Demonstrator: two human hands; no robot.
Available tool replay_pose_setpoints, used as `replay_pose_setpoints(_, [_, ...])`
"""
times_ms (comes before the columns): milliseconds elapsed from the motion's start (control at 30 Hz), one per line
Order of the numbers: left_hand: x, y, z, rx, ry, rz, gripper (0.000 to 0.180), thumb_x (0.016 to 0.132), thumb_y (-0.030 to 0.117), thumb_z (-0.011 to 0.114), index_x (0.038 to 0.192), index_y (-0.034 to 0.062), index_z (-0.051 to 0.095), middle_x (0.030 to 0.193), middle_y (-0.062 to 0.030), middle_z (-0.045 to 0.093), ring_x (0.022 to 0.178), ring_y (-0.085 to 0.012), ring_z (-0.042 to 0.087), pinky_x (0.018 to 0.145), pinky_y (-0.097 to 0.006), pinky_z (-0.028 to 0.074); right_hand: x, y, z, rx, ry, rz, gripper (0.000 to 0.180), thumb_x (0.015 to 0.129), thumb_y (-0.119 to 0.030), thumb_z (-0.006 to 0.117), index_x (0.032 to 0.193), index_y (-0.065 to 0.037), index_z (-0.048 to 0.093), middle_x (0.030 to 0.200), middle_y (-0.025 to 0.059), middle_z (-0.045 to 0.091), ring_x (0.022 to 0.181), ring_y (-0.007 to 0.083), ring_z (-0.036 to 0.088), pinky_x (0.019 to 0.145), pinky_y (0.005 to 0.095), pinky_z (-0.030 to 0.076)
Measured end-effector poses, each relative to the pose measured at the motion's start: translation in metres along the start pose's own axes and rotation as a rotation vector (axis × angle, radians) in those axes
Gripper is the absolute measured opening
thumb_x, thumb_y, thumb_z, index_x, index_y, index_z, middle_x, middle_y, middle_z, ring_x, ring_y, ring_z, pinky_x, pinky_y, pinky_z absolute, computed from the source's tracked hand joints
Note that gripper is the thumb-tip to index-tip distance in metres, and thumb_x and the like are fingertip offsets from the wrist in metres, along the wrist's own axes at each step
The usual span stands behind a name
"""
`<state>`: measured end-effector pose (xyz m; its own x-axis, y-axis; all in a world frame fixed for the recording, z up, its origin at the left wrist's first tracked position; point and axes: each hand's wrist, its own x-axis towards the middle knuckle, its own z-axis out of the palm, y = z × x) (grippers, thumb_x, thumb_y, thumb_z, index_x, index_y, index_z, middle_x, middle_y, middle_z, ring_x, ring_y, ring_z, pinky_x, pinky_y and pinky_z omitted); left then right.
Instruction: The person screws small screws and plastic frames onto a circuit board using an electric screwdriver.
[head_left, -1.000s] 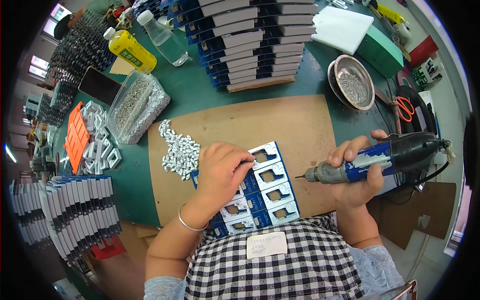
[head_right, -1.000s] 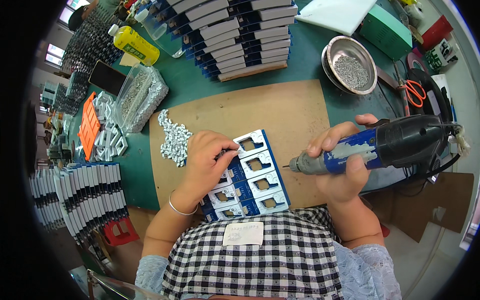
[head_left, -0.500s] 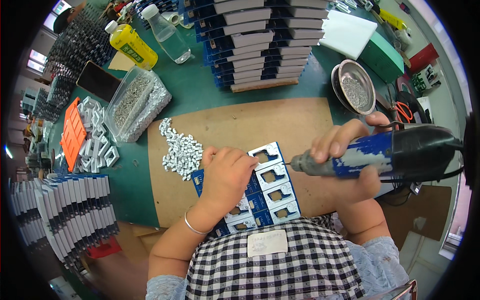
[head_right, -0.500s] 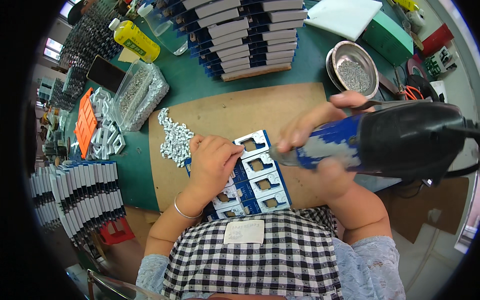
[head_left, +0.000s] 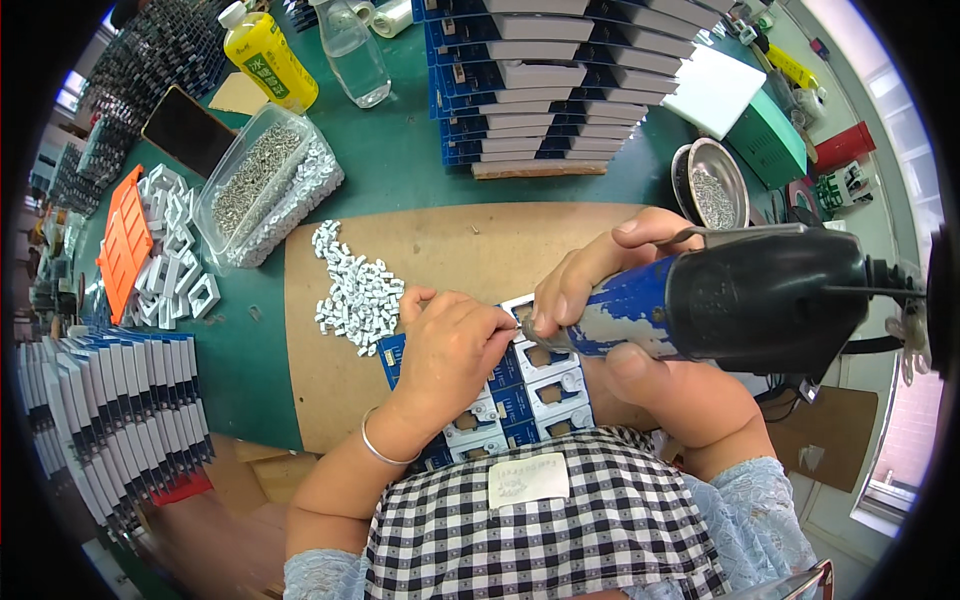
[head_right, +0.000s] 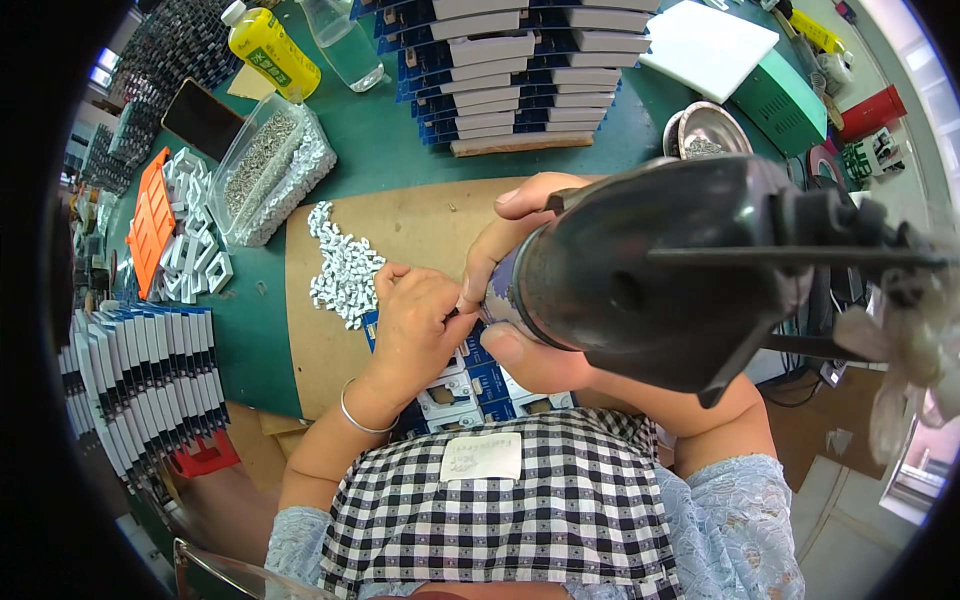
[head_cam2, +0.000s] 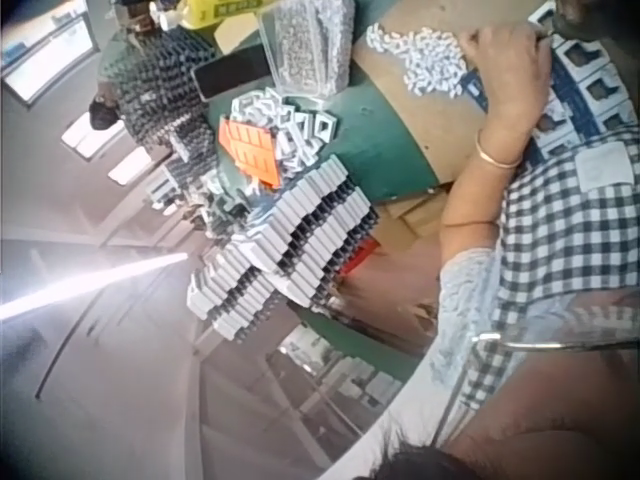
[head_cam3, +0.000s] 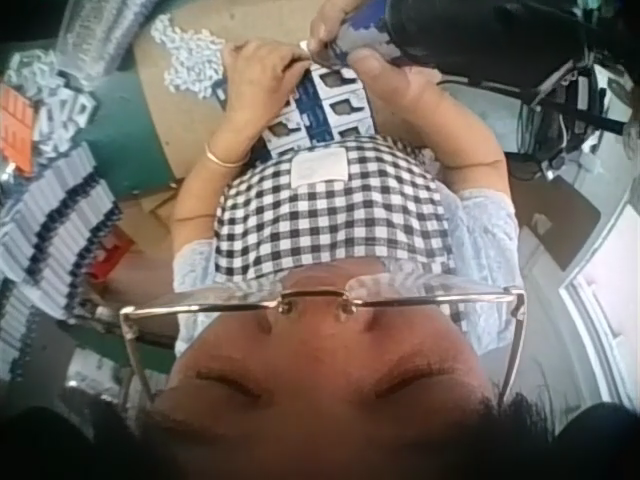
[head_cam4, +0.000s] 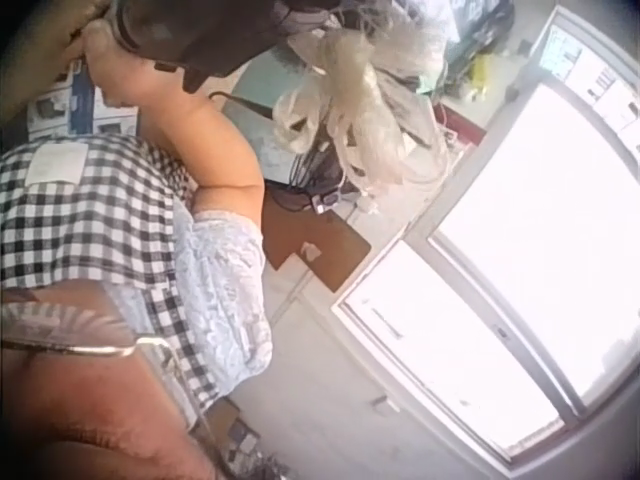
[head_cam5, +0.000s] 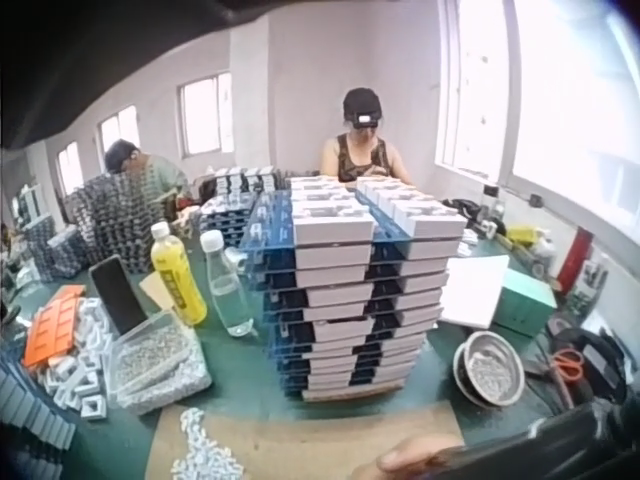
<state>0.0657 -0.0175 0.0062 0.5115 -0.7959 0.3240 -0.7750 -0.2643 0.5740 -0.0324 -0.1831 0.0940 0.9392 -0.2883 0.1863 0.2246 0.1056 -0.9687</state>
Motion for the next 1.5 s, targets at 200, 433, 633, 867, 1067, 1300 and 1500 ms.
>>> replay_pose_setpoints(200, [0.001,0.002,0.0,0.0,-0.016,-0.004,0.013,0.072,0.011,0.076,0.08,0.013,0.066,0.075,0.0002,0.063,0.082,-0.0196,0.06,0.088,-0.043,0.034,0.005,0.01,-0.007,0.038,-0.125,-0.065,0.059,0.08,-0.02,0.079,0.124,-0.014,0.04,0.088,0.0112,0.061,0.086,0.0288,0.064,0.074,0.0401,0.056])
replay_pose_setpoints(433, [0.001,0.0,0.001,-0.06,0.003,-0.02,0.011,0.073,0.012,0.075,0.08,0.0123,0.066,0.075,-0.0006,0.063,0.082,-0.02,0.059,0.088,-0.043,0.034,0.017,0.026,-0.005,0.099,-0.266,-0.197,0.055,0.081,-0.014,0.077,0.122,-0.014,0.04,0.09,0.0142,0.062,0.087,0.0291,0.065,0.07,0.0395,0.058])
replay_pose_setpoints(633, [0.001,0.0,0.003,-0.049,0.02,-0.012,0.008,0.073,0.013,0.074,0.075,0.0112,0.066,0.074,-0.0004,0.063,0.085,-0.0195,0.057,0.088,-0.042,0.034,0.017,0.045,0.011,0.007,-0.05,-0.316,0.055,0.082,-0.031,0.076,0.115,-0.01,0.038,0.081,0.0112,0.058,0.069,0.0232,0.061,0.062,0.0345,0.053])
replay_pose_setpoints(867, [-0.009,-0.003,0.01,-0.023,0.061,-0.019,0.006,0.073,0.014,0.074,0.076,0.0135,0.068,0.077,0.003,0.063,0.089,-0.0179,0.056,0.089,-0.042,0.03,0.007,0.053,0.016,0.204,-0.014,-0.321,0.061,0.082,-0.031,0.076,0.123,-0.01,0.036,0.082,0.0113,0.057,0.071,0.021,0.062,0.061,0.0323,0.053])
replay_pose_setpoints(1067, [-0.024,-0.034,-0.046,0.132,0.231,-0.003,0.01,0.078,0.01,0.069,0.087,0.0098,0.069,0.082,-0.0037,0.064,0.086,-0.0213,0.058,0.081,-0.04,0.041,0.002,0.038,-0.009,0.28,0.167,-0.364,0.064,0.083,-0.044,0.064,0.129,-0.01,0.036,0.08,0.0073,0.053,0.07,0.0206,0.057,0.068,0.0362,0.049])
replay_pose_setpoints(1300, [-0.04,-0.109,-0.096,0.083,0.096,-0.506,0.011,0.081,0.012,0.068,0.089,0.0056,0.07,0.081,-0.0108,0.064,0.081,-0.0315,0.06,0.075,-0.042,0.047,-0.006,0.023,-0.025,0.215,0.295,-0.408,0.063,0.084,-0.045,0.062,0.129,-0.009,0.037,0.08,0.007,0.052,0.066,0.0198,0.056,0.066,0.0357,0.046])
replay_pose_setpoints(1500, [-0.038,-0.123,-0.109,0.116,0.076,-0.496,0.012,0.082,0.013,0.068,0.09,0.0051,0.071,0.081,-0.0125,0.063,0.082,-0.0302,0.06,0.074,-0.04,0.048,-0.017,0.031,-0.022,0.202,0.262,-0.399,0.064,0.084,-0.045,0.063,0.13,-0.009,0.036,0.081,0.0073,0.053,0.065,0.0202,0.056,0.065,0.0356,0.046])
